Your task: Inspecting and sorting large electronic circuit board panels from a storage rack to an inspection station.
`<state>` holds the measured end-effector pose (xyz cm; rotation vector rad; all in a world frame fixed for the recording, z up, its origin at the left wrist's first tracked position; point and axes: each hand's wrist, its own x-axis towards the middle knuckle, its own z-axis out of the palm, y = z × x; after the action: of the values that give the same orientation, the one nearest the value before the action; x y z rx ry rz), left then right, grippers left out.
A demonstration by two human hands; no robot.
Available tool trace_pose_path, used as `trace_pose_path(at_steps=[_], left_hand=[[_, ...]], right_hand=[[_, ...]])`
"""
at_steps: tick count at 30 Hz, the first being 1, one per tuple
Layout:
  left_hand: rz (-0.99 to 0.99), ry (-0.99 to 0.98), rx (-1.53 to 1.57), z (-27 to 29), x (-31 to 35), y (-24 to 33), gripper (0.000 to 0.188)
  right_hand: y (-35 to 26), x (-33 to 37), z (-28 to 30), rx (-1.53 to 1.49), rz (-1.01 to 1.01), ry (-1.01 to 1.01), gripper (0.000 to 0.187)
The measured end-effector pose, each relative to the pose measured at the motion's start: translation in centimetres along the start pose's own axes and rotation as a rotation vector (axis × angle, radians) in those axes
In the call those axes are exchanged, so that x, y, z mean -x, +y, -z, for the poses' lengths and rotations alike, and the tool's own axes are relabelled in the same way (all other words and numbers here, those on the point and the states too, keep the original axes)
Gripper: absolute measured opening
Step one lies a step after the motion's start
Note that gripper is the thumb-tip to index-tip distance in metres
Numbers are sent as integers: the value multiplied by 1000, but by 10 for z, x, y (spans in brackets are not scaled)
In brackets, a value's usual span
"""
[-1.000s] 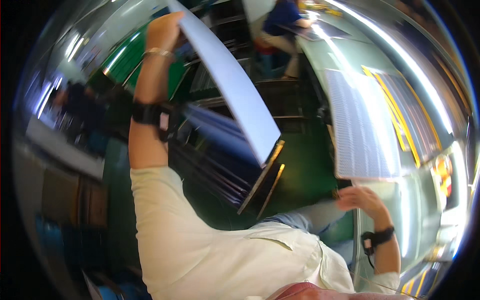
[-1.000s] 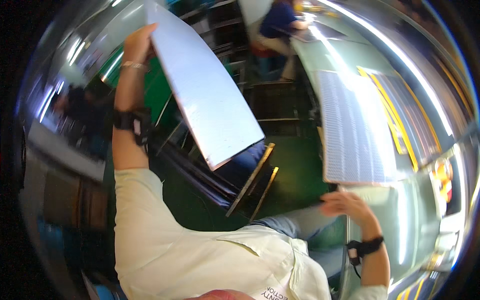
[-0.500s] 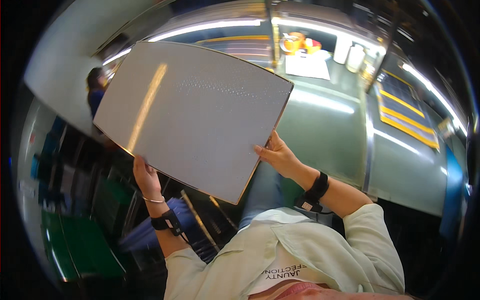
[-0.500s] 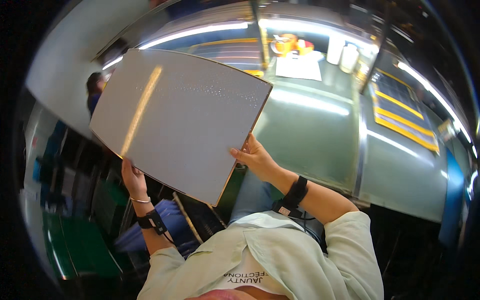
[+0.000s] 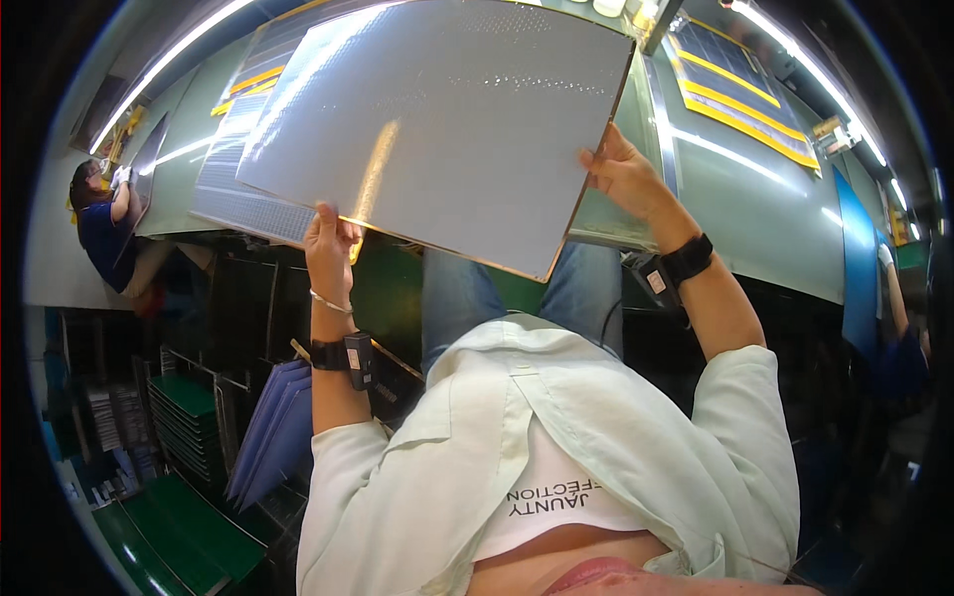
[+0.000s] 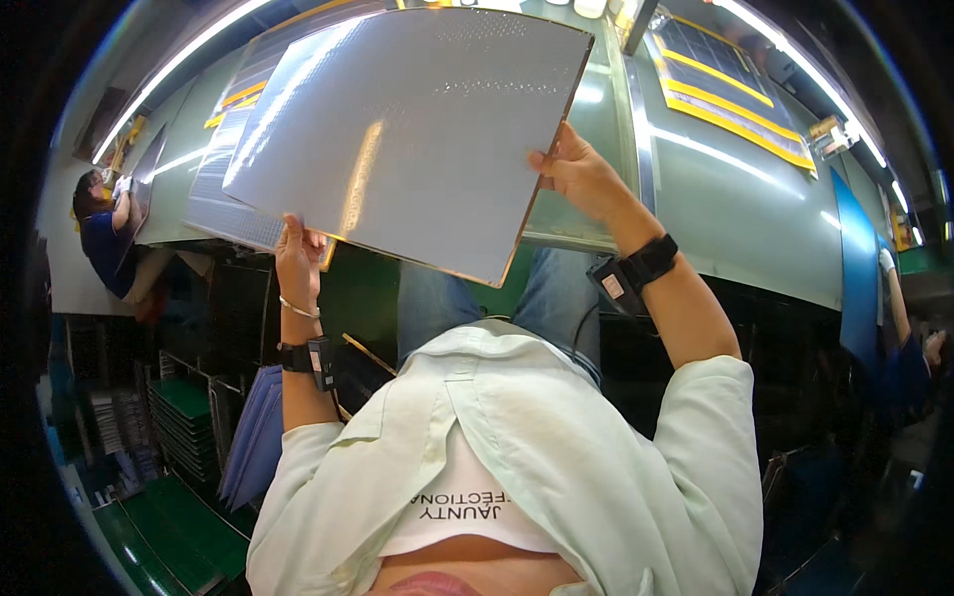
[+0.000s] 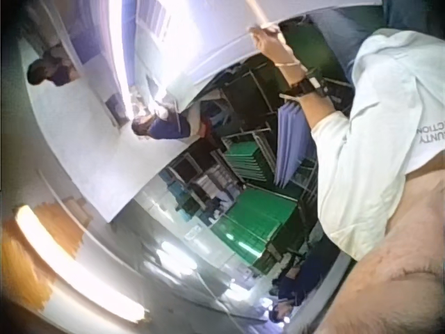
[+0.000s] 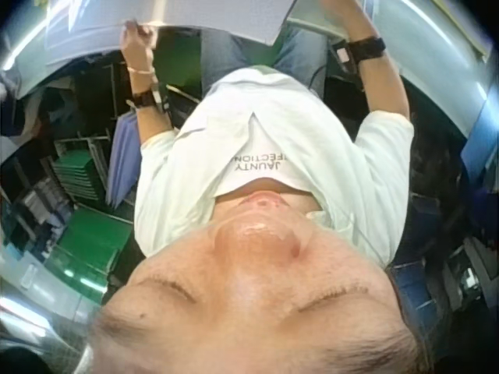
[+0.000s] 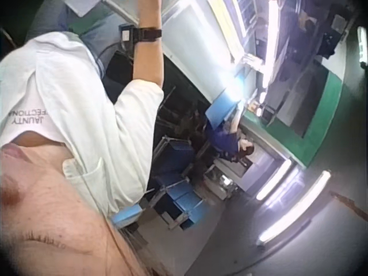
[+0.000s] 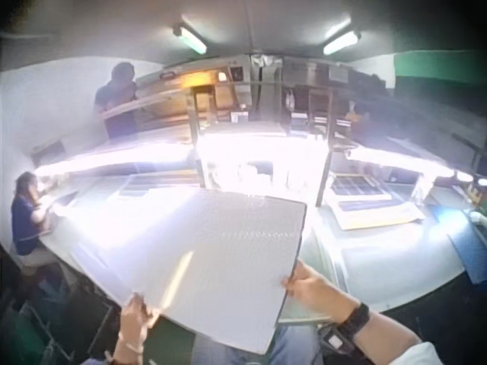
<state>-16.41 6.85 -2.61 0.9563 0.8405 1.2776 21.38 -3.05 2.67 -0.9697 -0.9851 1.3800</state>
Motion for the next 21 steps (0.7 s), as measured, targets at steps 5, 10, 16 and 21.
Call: trace_pose_path(at_steps=[5, 10, 16, 21], left_hand=[[124, -112, -181, -57, 33, -33, 36], [675, -609, -85, -95, 85, -69, 39], [814, -346, -26, -42, 85, -80, 39], [678, -87, -63, 43, 76, -54, 32]], right_hand=[[-23, 35, 73, -47, -85, 64, 50], [-38, 80, 173, 13, -268, 253, 44], [-34, 101, 245, 126, -384, 454, 46], [-61, 61, 193, 795, -730, 828, 44]])
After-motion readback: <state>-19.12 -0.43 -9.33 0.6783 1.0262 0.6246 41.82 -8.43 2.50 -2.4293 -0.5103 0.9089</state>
